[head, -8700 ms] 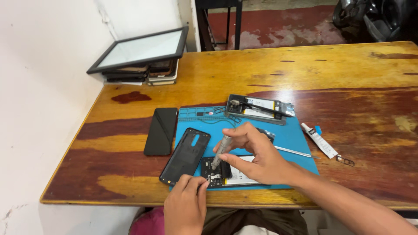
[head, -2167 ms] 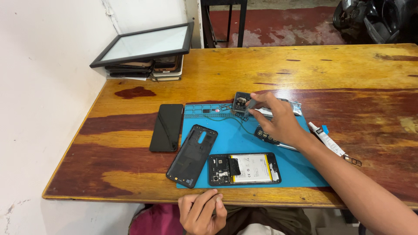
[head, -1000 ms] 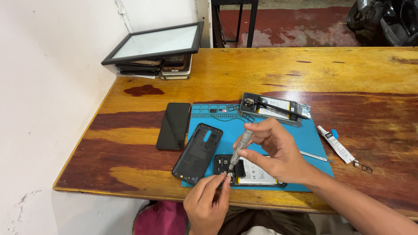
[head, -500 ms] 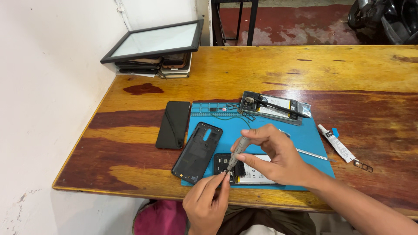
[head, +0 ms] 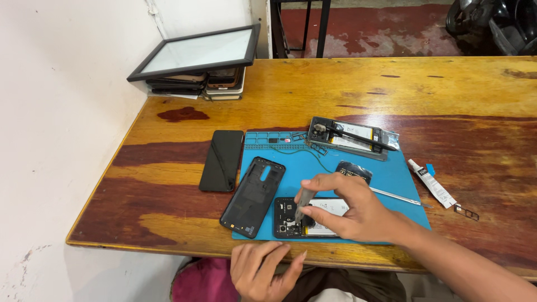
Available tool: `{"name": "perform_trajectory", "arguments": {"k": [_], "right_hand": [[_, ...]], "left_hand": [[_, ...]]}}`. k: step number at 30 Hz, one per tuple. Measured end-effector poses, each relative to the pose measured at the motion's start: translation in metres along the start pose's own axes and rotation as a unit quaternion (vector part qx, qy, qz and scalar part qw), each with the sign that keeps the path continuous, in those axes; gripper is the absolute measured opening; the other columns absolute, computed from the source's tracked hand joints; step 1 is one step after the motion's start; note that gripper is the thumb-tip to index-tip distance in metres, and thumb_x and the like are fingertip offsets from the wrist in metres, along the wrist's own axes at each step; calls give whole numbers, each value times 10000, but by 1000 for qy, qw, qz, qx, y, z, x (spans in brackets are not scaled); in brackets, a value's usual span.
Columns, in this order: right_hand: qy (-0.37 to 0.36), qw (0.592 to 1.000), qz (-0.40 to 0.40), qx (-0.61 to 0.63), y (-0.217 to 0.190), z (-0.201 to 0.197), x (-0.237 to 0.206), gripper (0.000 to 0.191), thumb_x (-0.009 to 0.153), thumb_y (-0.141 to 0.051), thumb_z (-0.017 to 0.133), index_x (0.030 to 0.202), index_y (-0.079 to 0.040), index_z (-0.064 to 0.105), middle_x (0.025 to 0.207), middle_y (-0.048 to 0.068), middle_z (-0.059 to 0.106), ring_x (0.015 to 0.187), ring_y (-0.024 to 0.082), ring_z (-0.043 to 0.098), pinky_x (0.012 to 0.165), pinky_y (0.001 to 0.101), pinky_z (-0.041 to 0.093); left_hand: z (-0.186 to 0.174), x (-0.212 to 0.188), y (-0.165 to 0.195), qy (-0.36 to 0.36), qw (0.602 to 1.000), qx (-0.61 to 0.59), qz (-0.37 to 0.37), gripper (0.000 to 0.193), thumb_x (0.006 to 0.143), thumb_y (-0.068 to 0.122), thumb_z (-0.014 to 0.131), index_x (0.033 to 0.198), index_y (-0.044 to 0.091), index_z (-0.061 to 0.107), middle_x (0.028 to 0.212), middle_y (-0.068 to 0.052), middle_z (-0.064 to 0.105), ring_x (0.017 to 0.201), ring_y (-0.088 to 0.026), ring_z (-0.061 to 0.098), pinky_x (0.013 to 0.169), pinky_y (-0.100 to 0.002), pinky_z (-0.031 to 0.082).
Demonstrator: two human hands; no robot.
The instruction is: The person applies adhesive to the edges of a smartphone back cover and then uses a syringe-like tool to apply adhesive to the internal frame of a disassembled phone. They handle multiple phone components and tools on a workbench.
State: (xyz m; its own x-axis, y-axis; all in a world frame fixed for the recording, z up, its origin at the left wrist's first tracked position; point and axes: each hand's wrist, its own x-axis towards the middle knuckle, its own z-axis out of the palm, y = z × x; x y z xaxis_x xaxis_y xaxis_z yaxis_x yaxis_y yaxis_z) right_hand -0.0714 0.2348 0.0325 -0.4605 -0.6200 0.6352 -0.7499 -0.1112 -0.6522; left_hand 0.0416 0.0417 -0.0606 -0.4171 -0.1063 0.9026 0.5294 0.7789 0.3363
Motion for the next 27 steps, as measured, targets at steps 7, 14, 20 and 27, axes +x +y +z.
{"name": "perform_trajectory", "arguments": {"k": [7,14,20,27], "right_hand": [[-24,1000,-11,1,-2,8,2,481,941,-15,767,1367,-80,555,1115,117,762,977,222,788,835,331,635],[-43,999,-3,10,1,10,1,478,947,-1,752,1374,-74,551,1107,128,756,939,219,782,790,328,638],[-60,998,-14,16,-1,10,2,483,959,-10,760,1391,-85,555,1093,120,749,954,237,770,811,338,620],[-123,991,5,50,-8,-1,7,500,941,-15,769,1390,-87,562,1223,162,688,1135,283,669,959,409,540]], "left_hand": [[6,-13,-4,17,998,58,35,210,790,325,822,839,126,777,966,12,754,730,-143,636,751,-331,448],[7,-13,-5,15,997,63,38,160,780,272,817,772,121,764,947,18,770,690,-126,605,725,-315,433],[7,-10,-3,16,998,61,26,149,771,256,815,750,123,753,932,23,768,676,-122,594,716,-312,425],[7,-9,-3,14,998,62,25,143,768,245,820,751,121,751,935,22,767,675,-122,595,711,-304,430]]}}
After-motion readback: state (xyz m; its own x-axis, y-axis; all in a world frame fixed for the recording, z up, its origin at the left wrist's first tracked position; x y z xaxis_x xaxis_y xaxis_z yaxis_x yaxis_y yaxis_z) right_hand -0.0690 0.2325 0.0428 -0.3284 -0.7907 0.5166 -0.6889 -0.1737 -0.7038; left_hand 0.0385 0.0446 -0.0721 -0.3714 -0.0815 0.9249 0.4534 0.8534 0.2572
